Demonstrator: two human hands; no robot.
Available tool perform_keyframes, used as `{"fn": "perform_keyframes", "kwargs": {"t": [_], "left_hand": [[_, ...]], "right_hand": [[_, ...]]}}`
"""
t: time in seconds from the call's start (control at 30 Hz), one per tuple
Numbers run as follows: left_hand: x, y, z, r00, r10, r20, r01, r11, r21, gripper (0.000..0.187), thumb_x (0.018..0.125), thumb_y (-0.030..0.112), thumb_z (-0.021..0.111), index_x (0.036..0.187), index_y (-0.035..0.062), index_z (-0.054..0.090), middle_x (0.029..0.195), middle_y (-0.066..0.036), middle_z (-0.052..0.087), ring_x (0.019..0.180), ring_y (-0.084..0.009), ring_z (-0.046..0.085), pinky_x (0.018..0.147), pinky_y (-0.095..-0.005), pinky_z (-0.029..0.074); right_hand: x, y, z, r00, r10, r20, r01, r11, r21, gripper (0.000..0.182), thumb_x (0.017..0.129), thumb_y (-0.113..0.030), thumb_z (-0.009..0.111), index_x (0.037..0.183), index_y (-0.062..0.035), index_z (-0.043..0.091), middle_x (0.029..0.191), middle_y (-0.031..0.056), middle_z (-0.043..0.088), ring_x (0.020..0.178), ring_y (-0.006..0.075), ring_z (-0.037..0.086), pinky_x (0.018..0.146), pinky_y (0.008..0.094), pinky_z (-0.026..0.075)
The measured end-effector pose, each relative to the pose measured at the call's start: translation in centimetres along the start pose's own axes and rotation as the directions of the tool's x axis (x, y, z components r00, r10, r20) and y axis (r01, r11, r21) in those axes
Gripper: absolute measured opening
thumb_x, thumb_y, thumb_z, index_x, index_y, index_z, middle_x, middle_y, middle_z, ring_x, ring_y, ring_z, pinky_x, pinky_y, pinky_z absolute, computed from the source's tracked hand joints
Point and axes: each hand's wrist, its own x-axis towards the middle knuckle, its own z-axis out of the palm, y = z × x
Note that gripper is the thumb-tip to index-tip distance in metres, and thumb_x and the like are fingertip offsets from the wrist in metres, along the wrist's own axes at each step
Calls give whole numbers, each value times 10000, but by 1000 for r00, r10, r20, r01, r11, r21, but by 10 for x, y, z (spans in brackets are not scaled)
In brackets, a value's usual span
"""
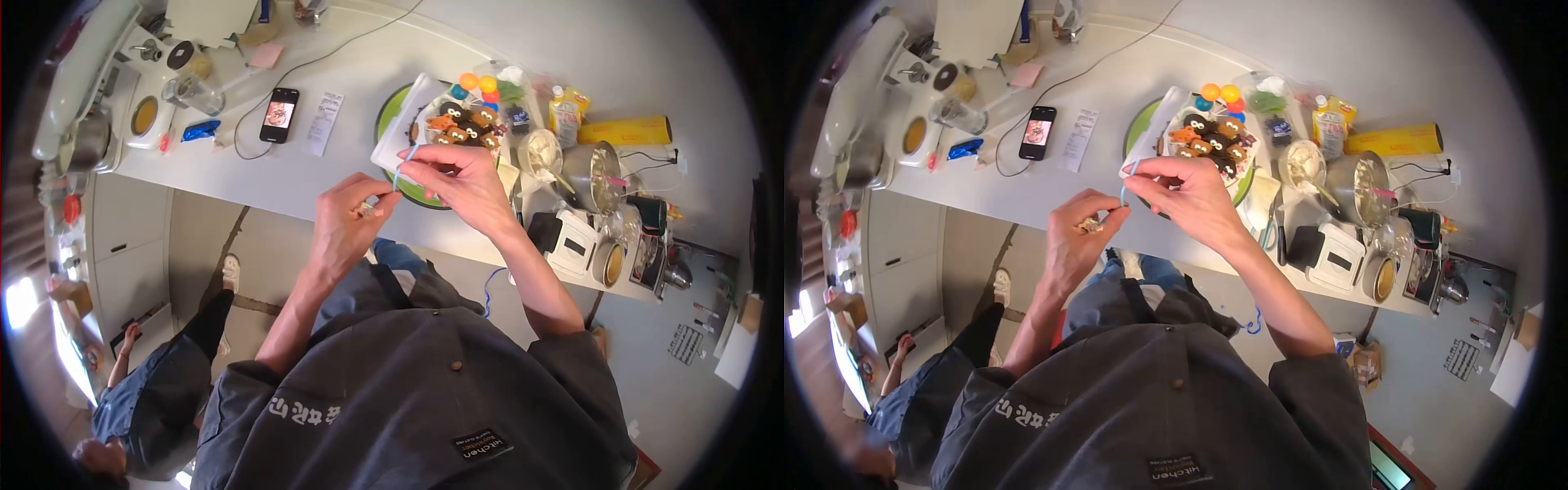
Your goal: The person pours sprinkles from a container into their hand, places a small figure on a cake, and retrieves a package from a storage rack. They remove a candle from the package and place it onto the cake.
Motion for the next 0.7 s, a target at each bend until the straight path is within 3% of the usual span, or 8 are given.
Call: {"fn": "perform_keyframes", "kwargs": {"t": [0.1,0.17,0.23,0.3,0.4,0.53,0.7], "left_hand": [[5,5,5,1000,26,17,-26,999,-30,171,886,95,767,1024,-3,747,916,-63,706,734,-117,562,656,-279,444],[6,8,4,997,30,-72,-31,999,-12,184,904,114,758,1041,-9,743,924,-65,710,768,-116,588,674,-273,455],[7,4,3,991,32,-132,-31,999,8,186,915,109,749,1052,-17,739,907,-73,709,771,-117,607,682,-276,471],[7,-17,-5,986,31,-165,-27,999,28,175,918,80,740,1057,-25,734,867,-87,702,742,-121,617,679,-288,491],[0,-34,-16,984,-135,-118,120,985,-122,214,948,143,715,1063,-36,741,859,-60,722,820,-91,626,718,-241,472],[-8,-35,-30,955,-284,-91,277,958,-80,199,940,95,698,1027,-81,731,857,-74,718,787,-110,648,720,-252,503],[-19,-48,-36,935,-323,-144,323,946,-26,216,940,126,697,1039,-59,744,806,-69,705,743,-97,618,654,-251,464]], "right_hand": [[0,-2,-5,994,-92,-61,93,995,26,192,928,-156,752,1015,15,764,764,1,694,612,47,571,546,211,443],[4,-4,-19,977,-163,-138,167,986,12,178,927,-154,751,1011,1,774,758,5,697,610,48,574,540,217,444],[9,-26,-47,944,-142,-298,128,990,-67,166,915,-150,761,1017,-22,785,786,16,719,613,53,584,533,232,456],[20,-40,-73,805,-309,-507,218,948,-232,181,907,-159,771,1024,-22,787,830,22,744,634,50,599,566,216,482],[42,-33,-100,670,-499,-550,373,867,-331,209,907,-182,775,1033,-15,784,827,22,742,648,49,610,581,211,488],[63,-7,-99,760,-401,-512,189,889,-417,236,907,-210,769,1049,-21,781,757,40,722,643,48,599,589,212,485],[76,7,-92,799,-393,-454,177,876,-448,233,921,-238,733,1052,-51,779,662,38,662,566,80,529,554,267,455]]}}
